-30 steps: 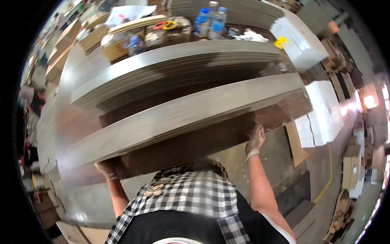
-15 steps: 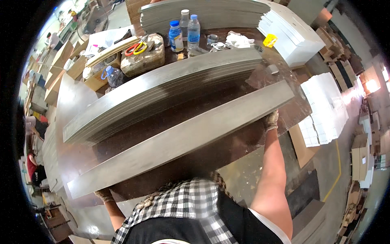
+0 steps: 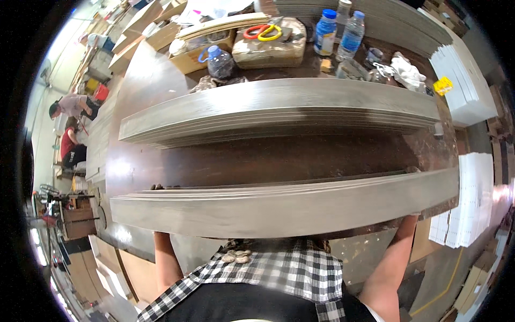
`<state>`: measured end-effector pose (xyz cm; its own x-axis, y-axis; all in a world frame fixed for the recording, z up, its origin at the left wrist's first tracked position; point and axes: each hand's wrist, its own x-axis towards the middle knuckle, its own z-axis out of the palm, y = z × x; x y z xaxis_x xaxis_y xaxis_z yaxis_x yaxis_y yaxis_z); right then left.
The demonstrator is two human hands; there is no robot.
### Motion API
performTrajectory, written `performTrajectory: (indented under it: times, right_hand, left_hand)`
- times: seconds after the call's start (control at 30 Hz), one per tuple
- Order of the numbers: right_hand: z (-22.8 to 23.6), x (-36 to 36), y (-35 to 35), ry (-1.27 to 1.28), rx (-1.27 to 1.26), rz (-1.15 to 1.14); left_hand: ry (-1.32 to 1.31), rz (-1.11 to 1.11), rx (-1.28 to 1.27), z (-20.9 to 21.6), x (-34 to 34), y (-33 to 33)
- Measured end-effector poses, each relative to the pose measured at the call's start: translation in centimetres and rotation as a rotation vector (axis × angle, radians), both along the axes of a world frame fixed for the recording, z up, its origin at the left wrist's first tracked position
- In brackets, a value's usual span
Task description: The person applies a liquid from a container to a sponge and wipes the edges of long wooden boards by hand, alternating between rubbing with the sponge and a cloth.
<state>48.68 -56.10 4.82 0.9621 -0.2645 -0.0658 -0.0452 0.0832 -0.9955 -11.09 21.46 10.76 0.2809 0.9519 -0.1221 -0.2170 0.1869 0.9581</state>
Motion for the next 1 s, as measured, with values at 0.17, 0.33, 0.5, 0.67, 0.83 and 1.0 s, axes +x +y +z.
performTrajectory:
  times: [0.17, 0.33, 0.5, 0.67, 0.83, 1.0]
  right_hand:
    - [-0.3, 0.1, -0.2, 0.007, -0.019, -0.020]
    - [0.8, 1.3, 1.9, -0.006, -0.022, -0.005]
    - [1.4, 0.5, 1.3, 0.004, -0.028, -0.036]
    - [1.7, -0.5, 1.8, 0.014, -0.040, -0.057]
    - [1.4, -1.3, 2.2, 0.005, -0.043, -0.071]
    - [1.0, -1.6, 1.3, -0.022, -0.046, -0.083]
  left_hand:
    - [0.053, 0.030, 0.000, 0.2, -1.4, -1.4]
    - [0.118, 0.083, -0.015, 0.0, -4.9, -3.2]
    - [0.160, 0.088, -0.025, 0.3, -5.1, -3.4]
    - [0.172, 0.087, -0.035, 0.5, -5.4, -3.4]
    - [0.143, 0.088, -0.057, 0.0, -5.3, -3.3]
    - [0.054, 0.042, -0.082, -0.6, -3.2, -1.0]
